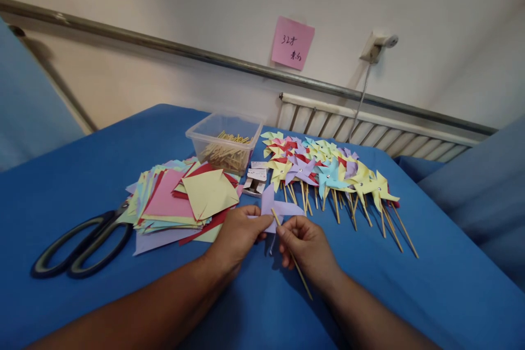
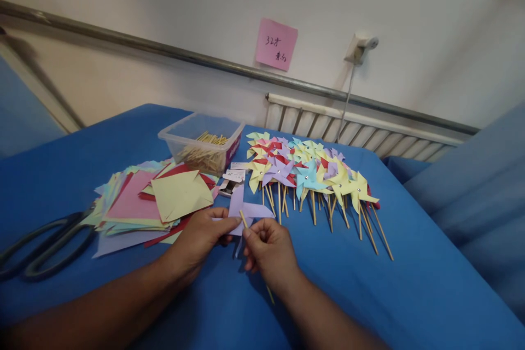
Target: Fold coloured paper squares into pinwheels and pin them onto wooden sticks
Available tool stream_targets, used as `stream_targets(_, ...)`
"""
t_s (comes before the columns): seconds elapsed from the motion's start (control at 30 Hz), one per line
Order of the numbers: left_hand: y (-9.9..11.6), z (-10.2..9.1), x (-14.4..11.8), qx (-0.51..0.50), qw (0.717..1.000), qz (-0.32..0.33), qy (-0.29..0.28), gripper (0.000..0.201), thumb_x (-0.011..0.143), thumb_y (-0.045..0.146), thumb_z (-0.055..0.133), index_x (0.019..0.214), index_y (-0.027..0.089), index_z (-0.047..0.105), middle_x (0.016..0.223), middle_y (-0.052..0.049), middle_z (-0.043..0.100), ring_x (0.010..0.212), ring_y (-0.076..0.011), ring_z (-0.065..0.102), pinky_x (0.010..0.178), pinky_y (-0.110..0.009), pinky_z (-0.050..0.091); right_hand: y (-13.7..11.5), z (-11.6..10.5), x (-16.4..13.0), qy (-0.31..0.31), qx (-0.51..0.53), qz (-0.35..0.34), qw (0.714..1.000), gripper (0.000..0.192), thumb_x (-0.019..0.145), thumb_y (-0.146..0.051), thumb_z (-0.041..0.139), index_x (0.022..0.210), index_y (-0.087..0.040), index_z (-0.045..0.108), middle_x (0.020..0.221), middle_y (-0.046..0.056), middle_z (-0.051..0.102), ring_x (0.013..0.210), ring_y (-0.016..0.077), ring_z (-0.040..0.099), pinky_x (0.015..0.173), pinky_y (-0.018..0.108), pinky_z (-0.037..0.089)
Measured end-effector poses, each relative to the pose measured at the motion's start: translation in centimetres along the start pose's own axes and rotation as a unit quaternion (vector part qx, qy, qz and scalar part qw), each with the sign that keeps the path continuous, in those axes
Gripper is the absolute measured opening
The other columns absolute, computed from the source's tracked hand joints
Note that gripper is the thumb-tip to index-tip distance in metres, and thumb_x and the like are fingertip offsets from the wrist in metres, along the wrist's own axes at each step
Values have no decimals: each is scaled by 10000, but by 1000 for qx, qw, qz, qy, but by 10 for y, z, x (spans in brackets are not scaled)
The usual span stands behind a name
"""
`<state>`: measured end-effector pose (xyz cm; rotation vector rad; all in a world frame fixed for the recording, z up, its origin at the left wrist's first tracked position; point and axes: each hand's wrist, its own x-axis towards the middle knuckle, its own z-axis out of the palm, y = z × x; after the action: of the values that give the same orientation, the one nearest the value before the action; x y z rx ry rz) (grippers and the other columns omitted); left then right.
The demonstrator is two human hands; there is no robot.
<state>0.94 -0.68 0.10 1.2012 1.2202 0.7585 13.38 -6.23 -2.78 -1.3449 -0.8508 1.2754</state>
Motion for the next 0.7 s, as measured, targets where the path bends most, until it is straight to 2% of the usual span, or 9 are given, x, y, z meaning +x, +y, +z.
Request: stream_targets(0.7, 2, 1, -1, -10, 1000, -10, -3, 226, 591, 334, 681, 544, 179, 525, 420, 46, 509, 439, -105, 438, 464, -223, 325, -3, -1, 0, 39, -23, -3, 999, 403, 601, -499, 752, 652, -167, 529, 449, -52, 551, 298, 54, 433, 299, 156, 275)
